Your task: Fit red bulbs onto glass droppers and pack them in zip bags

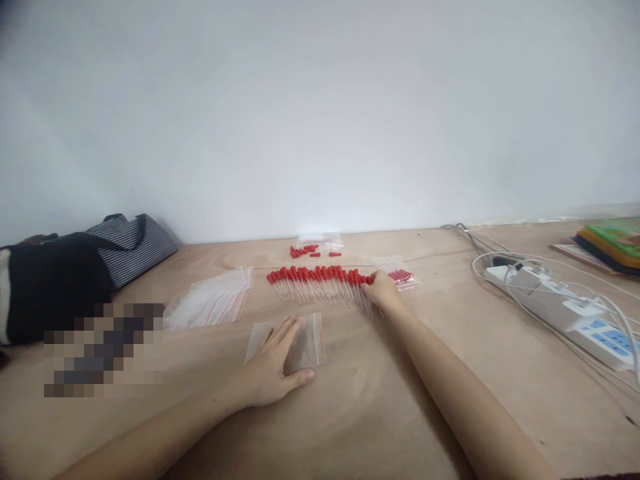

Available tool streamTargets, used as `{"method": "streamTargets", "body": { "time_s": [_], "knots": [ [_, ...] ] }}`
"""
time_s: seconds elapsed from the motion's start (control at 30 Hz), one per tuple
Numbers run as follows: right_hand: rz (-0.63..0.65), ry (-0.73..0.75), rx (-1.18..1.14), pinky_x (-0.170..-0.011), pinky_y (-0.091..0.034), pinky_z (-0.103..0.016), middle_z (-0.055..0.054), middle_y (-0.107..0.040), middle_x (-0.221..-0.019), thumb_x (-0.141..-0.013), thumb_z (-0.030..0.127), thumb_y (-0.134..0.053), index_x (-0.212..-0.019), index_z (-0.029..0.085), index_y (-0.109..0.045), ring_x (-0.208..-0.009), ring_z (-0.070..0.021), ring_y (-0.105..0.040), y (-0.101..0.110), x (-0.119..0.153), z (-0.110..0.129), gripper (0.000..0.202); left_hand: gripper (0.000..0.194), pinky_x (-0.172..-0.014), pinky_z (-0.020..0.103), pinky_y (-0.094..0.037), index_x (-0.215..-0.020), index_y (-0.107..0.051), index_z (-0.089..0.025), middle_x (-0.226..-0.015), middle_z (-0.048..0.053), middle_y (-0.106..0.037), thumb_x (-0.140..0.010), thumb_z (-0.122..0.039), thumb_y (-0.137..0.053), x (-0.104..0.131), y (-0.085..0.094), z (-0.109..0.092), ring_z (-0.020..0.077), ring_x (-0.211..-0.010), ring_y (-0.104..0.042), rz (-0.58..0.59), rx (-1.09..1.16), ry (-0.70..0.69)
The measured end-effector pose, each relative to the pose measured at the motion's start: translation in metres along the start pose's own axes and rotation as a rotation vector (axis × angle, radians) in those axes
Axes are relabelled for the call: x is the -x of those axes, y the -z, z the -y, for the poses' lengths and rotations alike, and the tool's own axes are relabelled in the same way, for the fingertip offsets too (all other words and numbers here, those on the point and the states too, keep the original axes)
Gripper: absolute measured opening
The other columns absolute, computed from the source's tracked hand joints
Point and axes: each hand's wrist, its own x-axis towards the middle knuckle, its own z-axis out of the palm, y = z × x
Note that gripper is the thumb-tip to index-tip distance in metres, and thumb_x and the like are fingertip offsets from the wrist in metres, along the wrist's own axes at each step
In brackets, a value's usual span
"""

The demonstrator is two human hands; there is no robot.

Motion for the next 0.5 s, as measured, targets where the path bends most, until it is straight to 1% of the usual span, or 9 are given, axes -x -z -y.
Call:
{"method": "streamTargets", "body": {
  "time_s": [0.1, 0.17, 0.3, 0.4, 0.5],
  "knots": [
    [-0.008, -0.016, -0.021, -0.060, -0.041, -0.028, -0.009, -0.064, -0.073, -0.061, 0.029, -0.058, -0.079, 0.016, -0.056, -0.072, -0.0223, -0.059, -0.001, 0.000, 0.000, 0.022, 0.095, -0.100, 0.056, -0.008, -0.134, -0.013, -0.017, -0.140, 0.016, -0.014, -0.061, -0.064, -0.052, -0.005, 0.006, 0.000, 0.0326, -0.128, -0.005, 0.008, -0.036, -0.026],
    [-0.012, -0.025, -0.049, -0.061, -0.041, -0.030, -0.011, -0.063, -0.073, -0.061, 0.026, -0.057, -0.080, 0.016, -0.055, -0.073, -0.0238, -0.059, -0.002, -0.001, 0.001, 0.022, 0.098, -0.101, 0.054, -0.006, -0.134, -0.013, -0.016, -0.140, 0.015, -0.014, -0.059, -0.066, -0.053, -0.011, 0.009, 0.002, 0.0316, -0.128, -0.005, -0.009, -0.040, -0.071],
    [-0.007, -0.046, -0.146, -0.060, -0.040, -0.031, -0.013, -0.061, -0.070, -0.063, 0.021, -0.054, -0.086, 0.013, -0.053, -0.072, -0.0250, -0.057, 0.001, -0.002, 0.008, 0.024, 0.098, -0.104, 0.048, -0.010, -0.134, -0.011, -0.016, -0.139, 0.013, -0.021, -0.060, -0.064, -0.053, -0.018, 0.004, 0.005, 0.0279, -0.127, -0.015, -0.041, 0.003, -0.127],
    [0.012, -0.037, -0.253, -0.056, -0.039, -0.030, -0.008, -0.058, -0.063, -0.068, 0.021, -0.047, -0.089, 0.013, -0.051, -0.064, -0.0216, -0.056, 0.010, 0.001, 0.015, 0.023, 0.096, -0.104, 0.047, -0.011, -0.134, -0.012, -0.015, -0.137, 0.013, -0.025, -0.062, -0.062, -0.054, -0.019, -0.001, 0.005, 0.0264, -0.127, -0.018, -0.060, -0.001, -0.129],
    [0.060, 0.015, -0.400, -0.050, -0.037, -0.026, 0.000, -0.050, -0.054, -0.072, 0.026, -0.040, -0.086, 0.017, -0.052, -0.052, -0.0152, -0.051, 0.018, 0.015, 0.023, 0.020, 0.096, -0.104, 0.047, -0.012, -0.134, -0.012, -0.016, -0.137, 0.013, -0.025, -0.062, -0.061, -0.055, -0.018, -0.003, 0.006, 0.0267, -0.126, -0.020, -0.067, 0.003, -0.129]
  ]
}}
